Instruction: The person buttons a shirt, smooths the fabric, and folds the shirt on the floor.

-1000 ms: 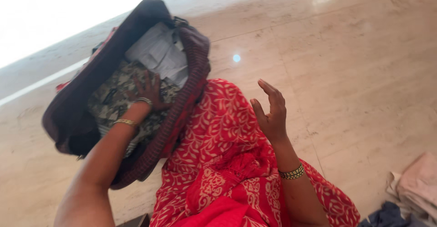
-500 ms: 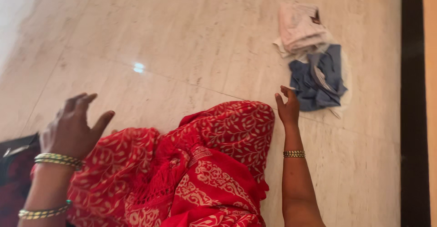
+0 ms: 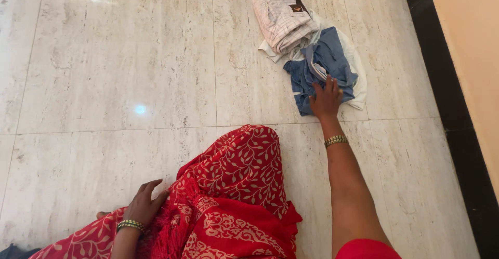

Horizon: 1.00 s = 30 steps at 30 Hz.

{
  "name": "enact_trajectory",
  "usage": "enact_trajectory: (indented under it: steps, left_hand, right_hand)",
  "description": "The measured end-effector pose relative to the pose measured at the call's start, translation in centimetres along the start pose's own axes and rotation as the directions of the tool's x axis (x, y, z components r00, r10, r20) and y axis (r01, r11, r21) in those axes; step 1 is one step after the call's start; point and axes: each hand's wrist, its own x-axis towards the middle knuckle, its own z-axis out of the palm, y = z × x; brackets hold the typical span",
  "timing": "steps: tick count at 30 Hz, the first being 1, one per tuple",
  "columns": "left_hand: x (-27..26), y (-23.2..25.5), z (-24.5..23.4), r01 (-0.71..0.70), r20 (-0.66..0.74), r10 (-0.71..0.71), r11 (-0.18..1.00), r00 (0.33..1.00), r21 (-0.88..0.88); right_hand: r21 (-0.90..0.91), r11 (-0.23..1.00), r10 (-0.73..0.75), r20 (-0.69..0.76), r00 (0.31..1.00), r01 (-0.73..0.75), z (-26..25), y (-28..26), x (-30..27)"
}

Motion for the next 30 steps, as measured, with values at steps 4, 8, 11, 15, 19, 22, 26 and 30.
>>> enact_trajectory:
  steps: [4, 8, 11, 15, 19, 22, 26, 30]
  left_hand:
    - [-0.5, -1.1, 0.1, -0.005, -0.115, -0.010, 0.992, 0.993, -0.130]
    - [-0.6, -0.6, 0.3, -0.012, -0.125, -0.009, 0.987, 0.992, -0.160]
    - [-0.4, 0.6, -0.3, -0.056, -0.141, 0.034, 0.986, 0.989, -0.156]
    - [0.1, 5.7, -3.9, -0.317, -0.233, 0.286, 0.943, 0.929, -0.105]
    - [-0.9, 14.5, -11.3, -0.680, -0.503, 0.587, 0.733, 0.635, -0.003]
    - [-3.8, 20.5, -16.3, -0.941, -0.669, 0.695, 0.336, 0.264, -0.022]
    - [-7.3, 22.2, -19.5, -0.722, -0.498, 0.579, 0.676, 0.645, -0.150]
    - [-8.3, 15.0, -23.3, -0.554, -0.776, 0.494, 0.800, 0.392, 0.229]
  right_hand:
    - [-0.129, 0.992, 0.030, 0.183, 0.983, -0.007, 0.5, 0.6, 5.7]
    - [0.345, 0.909, 0.156, 0.235, 0.959, -0.232, -5.3, -3.2, 8.6]
    - [0.676, 0.737, 0.062, -0.082, 0.995, 0.010, -14.1, -6.9, 9.8]
    - [0.870, 0.363, -0.229, -0.262, 0.937, 0.332, -28.8, -11.2, 9.6]
    - [0.893, 0.132, -0.525, -0.305, 0.795, 0.430, -41.5, -15.8, 8.1]
    - [0.899, -0.169, -0.673, -0.405, 0.618, 0.405, -48.1, -19.0, 6.3]
    - [0.867, -0.177, -0.527, -0.483, 0.699, 0.465, -52.1, -21.4, 5.0]
    - [0.844, -0.083, -0.416, -0.512, 0.752, 0.529, -49.9, -21.5, 7.9]
